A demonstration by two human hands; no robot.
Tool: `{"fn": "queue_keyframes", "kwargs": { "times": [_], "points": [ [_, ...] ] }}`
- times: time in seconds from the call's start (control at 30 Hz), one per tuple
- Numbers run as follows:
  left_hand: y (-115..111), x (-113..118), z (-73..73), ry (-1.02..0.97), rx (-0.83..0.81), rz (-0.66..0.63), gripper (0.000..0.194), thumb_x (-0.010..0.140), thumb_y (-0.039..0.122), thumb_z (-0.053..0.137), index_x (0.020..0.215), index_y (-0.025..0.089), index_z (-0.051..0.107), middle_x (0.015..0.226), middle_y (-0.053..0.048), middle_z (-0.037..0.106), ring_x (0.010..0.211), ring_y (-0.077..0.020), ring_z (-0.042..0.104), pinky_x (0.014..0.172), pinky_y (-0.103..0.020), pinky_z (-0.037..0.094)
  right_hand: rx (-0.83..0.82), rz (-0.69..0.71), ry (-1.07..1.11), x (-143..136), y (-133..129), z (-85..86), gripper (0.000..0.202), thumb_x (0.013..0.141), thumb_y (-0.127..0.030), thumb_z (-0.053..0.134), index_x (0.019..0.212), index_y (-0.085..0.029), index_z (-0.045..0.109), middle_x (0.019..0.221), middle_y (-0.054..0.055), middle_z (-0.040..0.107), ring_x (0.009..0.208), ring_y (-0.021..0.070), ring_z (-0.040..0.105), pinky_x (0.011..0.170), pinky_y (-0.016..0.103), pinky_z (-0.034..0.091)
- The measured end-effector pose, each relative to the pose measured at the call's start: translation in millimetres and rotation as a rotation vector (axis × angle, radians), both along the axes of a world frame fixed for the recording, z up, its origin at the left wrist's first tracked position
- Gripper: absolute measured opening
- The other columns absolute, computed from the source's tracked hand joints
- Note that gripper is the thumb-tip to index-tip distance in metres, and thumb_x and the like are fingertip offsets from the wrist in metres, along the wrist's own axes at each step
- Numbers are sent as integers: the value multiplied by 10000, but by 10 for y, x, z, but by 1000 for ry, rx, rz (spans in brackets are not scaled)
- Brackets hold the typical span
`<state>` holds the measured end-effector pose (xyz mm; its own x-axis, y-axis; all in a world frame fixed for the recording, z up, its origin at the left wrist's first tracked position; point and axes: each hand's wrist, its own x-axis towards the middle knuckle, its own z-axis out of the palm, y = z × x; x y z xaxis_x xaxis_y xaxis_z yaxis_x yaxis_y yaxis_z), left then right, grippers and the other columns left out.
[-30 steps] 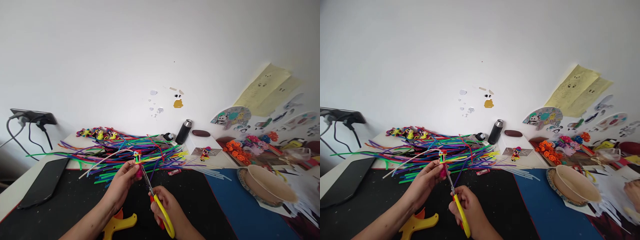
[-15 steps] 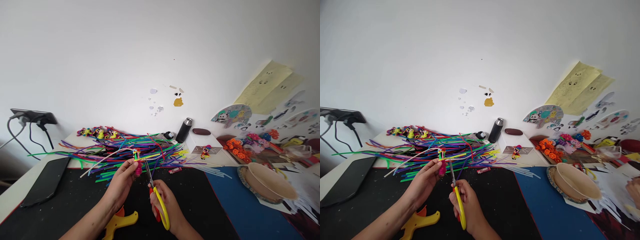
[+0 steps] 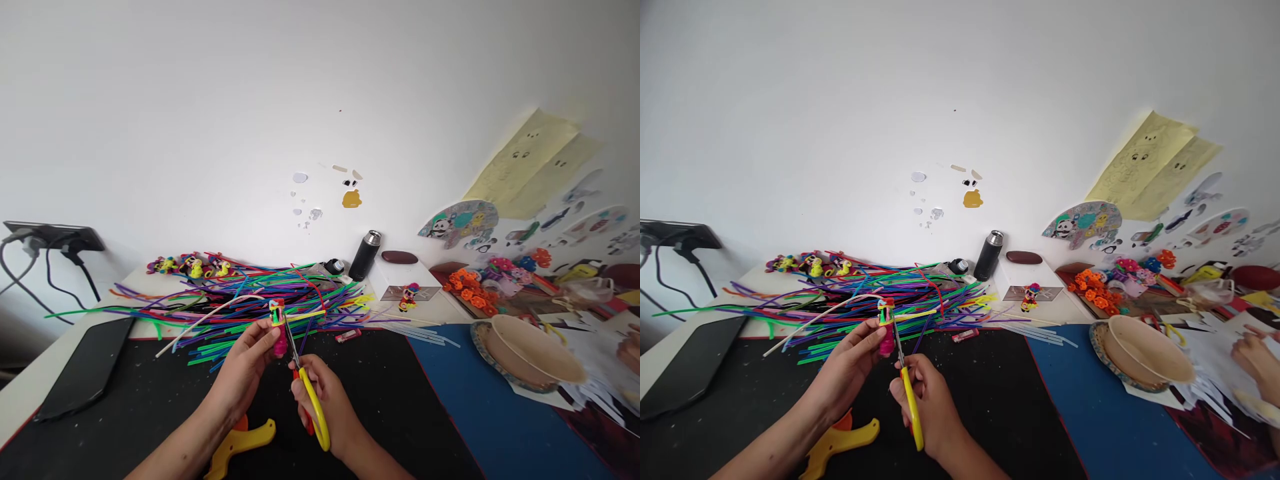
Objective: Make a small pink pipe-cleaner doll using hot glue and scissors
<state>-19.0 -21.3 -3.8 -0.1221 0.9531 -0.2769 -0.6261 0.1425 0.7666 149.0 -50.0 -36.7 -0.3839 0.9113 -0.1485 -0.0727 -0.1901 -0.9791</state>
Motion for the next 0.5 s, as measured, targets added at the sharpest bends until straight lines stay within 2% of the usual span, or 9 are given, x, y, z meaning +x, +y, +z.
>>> {"fn": "queue_keyframes", "kwargs": {
  "times": [0.17, 0.37, 0.5],
  "points": [
    [-24, 29, -22, 8, -31, -5, 468, 576, 373, 1033, 884, 185, 736, 870, 5, 690, 744, -149, 636, 670, -269, 558, -22, -18, -3, -38, 18, -5, 730, 780, -849, 712, 1114, -208, 606, 821, -52, 535, 413, 25, 452, 389, 178, 343],
    [-56, 57, -36, 2, 17, -79, 395, 649, 361, 1002, 870, 185, 726, 807, 6, 686, 676, -155, 647, 652, -288, 564, -36, -38, 2, -43, 19, -3, 750, 764, -864, 711, 1100, -203, 595, 781, -57, 545, 402, 29, 454, 390, 174, 361],
    [-78, 77, -28, -7, 5, -63, 402, 628, 350, 1014, 858, 185, 728, 808, 5, 700, 667, -150, 656, 663, -283, 569, -36, -43, 12, -40, 20, 2, 733, 764, -848, 729, 1090, -204, 599, 767, -60, 541, 400, 30, 452, 389, 172, 365]
  ]
}}
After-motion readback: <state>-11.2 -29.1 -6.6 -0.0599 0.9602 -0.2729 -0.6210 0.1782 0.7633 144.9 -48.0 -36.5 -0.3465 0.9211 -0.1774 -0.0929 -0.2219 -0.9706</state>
